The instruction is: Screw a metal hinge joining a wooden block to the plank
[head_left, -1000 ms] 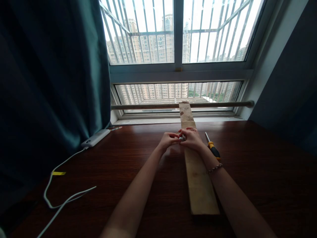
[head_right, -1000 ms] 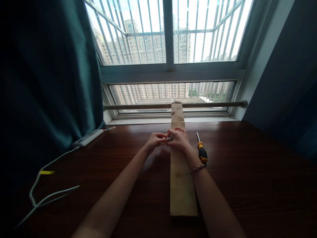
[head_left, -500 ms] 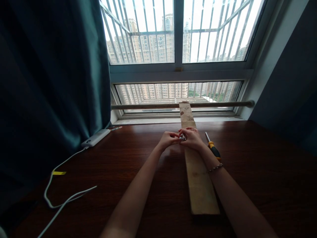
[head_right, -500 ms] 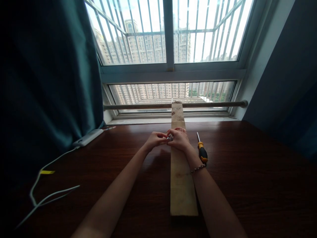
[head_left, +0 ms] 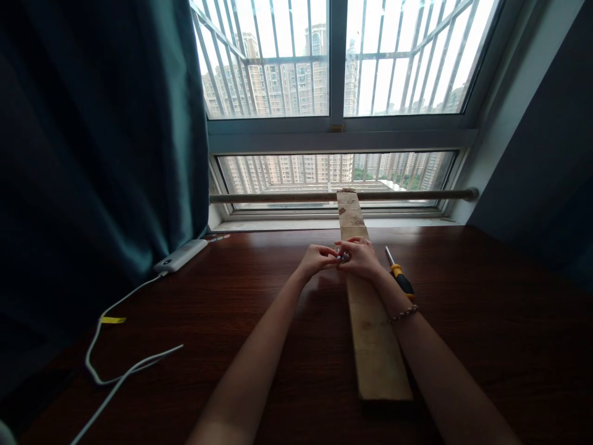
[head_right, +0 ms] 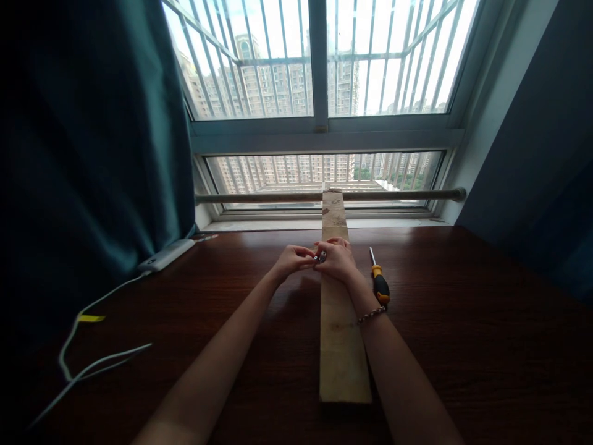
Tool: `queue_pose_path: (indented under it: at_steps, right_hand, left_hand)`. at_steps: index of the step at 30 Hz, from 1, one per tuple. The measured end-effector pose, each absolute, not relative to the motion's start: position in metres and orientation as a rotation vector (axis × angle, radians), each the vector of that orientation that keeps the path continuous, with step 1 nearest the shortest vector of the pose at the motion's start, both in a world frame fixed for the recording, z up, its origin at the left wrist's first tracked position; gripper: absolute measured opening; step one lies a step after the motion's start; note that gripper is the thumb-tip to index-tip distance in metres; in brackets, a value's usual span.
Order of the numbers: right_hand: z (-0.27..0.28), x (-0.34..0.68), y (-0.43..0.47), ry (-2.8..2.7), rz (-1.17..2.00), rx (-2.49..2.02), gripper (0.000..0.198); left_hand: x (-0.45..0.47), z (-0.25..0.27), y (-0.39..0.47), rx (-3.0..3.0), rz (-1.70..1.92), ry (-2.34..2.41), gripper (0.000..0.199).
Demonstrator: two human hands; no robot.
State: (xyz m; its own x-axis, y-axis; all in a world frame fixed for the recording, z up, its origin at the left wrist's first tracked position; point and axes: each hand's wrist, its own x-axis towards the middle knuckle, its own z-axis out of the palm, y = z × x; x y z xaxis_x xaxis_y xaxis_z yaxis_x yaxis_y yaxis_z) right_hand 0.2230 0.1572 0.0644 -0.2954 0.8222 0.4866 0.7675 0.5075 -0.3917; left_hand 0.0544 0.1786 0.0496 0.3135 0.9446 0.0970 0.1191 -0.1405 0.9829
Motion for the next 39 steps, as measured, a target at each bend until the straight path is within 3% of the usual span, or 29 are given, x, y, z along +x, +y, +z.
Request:
queue_pose_path:
  at_steps: [8,21,27,39]
  right_hand:
    - [0.0663,0.2229,0.1556,-2.115,0.098,-1.294,0.038]
    - [0.0693,0.2303,0.1579,-2.145,0.268,-1.212,0.027]
    - [0.0678,0.2264,0.1578,-2.079,0.194,-1.321,0.038]
    - [0.0726,0.2232,0.1528,-2.089,0.178,-1.373,0.034]
  left_hand:
    - [0.0592,0.0494,0.1717,1.334,1.014,0.923,0.035]
    - [0.0541,0.0507,0.1778,1.643,1.028,0.946,0.032]
    - [0.0544,0.0516,0.1790,1.606,1.017,0.929,0.030]
    - [0.0551,0.0470,0.1754,1.433,1.015,0.904,0.035]
